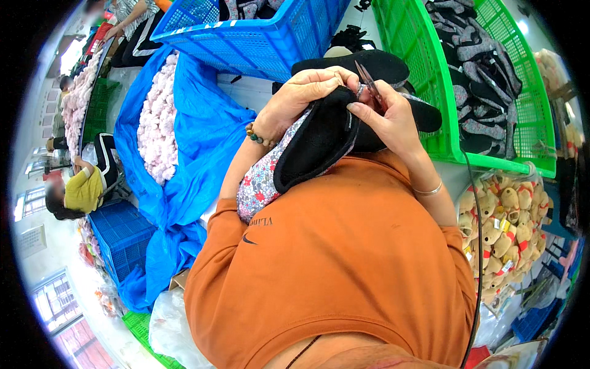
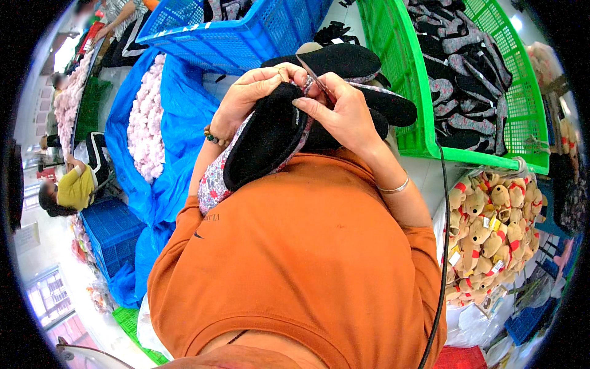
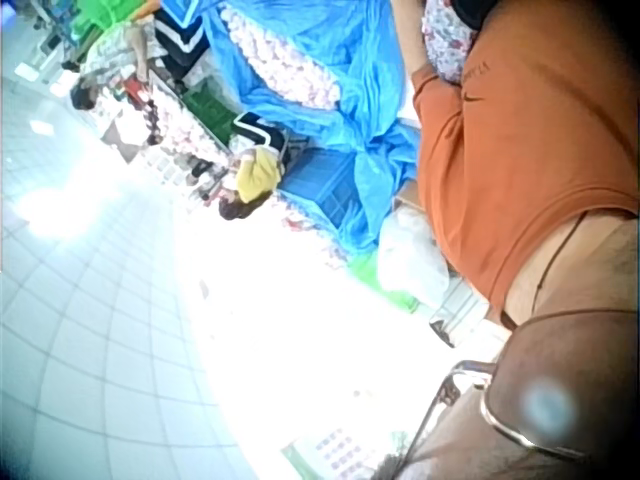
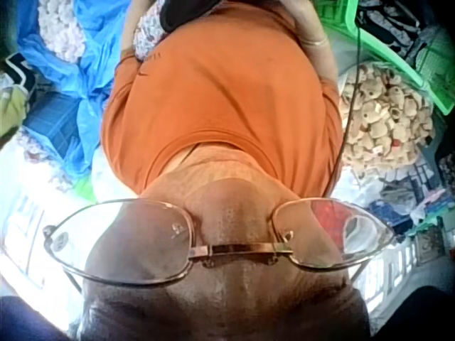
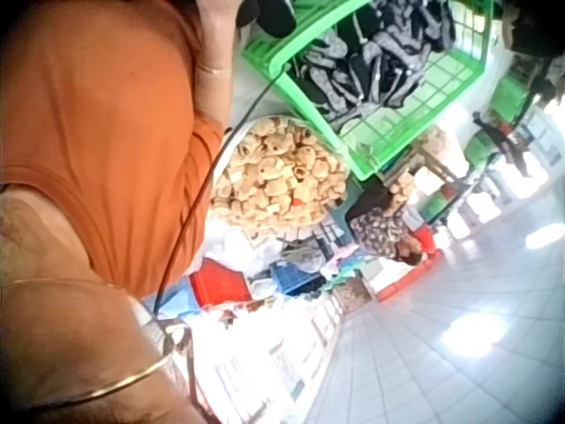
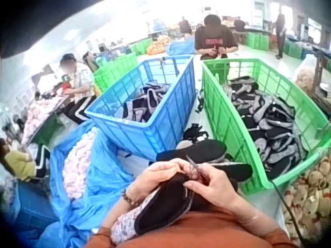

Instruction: The person uses a pair of scissors to trim excess fabric and threads from the edges of a floral-patterned slipper. They rotate the slipper to access different sides and carefully cut along the seams to remove loose material.

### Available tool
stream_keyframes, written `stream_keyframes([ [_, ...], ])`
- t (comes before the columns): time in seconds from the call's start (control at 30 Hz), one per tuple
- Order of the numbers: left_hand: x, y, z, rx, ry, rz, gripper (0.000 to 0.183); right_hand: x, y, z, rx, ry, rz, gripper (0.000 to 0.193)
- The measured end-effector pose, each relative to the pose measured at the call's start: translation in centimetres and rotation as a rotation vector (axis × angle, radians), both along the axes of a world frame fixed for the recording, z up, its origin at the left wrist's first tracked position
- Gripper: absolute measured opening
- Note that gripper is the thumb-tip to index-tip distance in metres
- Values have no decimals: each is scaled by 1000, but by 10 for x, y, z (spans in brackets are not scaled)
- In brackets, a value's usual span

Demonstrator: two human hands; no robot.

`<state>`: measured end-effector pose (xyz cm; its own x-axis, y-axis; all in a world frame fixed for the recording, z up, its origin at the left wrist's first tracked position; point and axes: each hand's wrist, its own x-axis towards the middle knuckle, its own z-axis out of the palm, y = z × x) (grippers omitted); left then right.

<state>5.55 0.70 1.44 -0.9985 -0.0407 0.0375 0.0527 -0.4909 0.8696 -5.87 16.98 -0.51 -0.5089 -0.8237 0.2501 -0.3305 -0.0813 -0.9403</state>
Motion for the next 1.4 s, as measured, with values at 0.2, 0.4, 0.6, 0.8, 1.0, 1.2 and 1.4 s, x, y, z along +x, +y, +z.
stream_keyframes([
  [0.2, 2, 11, 18, -187, -49, 93, 28, -3, 20, 12, 30, 380, -82, 30],
  [0.4, -2, 4, 14, -435, 5, 59, 29, -4, 32, 31, 29, 721, -211, 32],
  [0.6, -2, 6, 14, -470, 29, 62, 29, -6, 34, 36, 23, 769, -223, 33],
  [0.8, -4, 7, 15, -553, 44, 31, 29, -8, 38, 46, 59, 863, -214, 33],
  [1.0, -5, 7, 13, -670, 41, 8, 31, -8, 39, 48, 92, 876, -209, 34],
  [1.2, -5, 7, 10, -686, 70, 10, 32, -10, 40, 52, 118, 924, -183, 35],
  [1.4, -6, 8, 7, -684, 77, -7, 33, -13, 40, 56, 143, 984, -153, 36],
])
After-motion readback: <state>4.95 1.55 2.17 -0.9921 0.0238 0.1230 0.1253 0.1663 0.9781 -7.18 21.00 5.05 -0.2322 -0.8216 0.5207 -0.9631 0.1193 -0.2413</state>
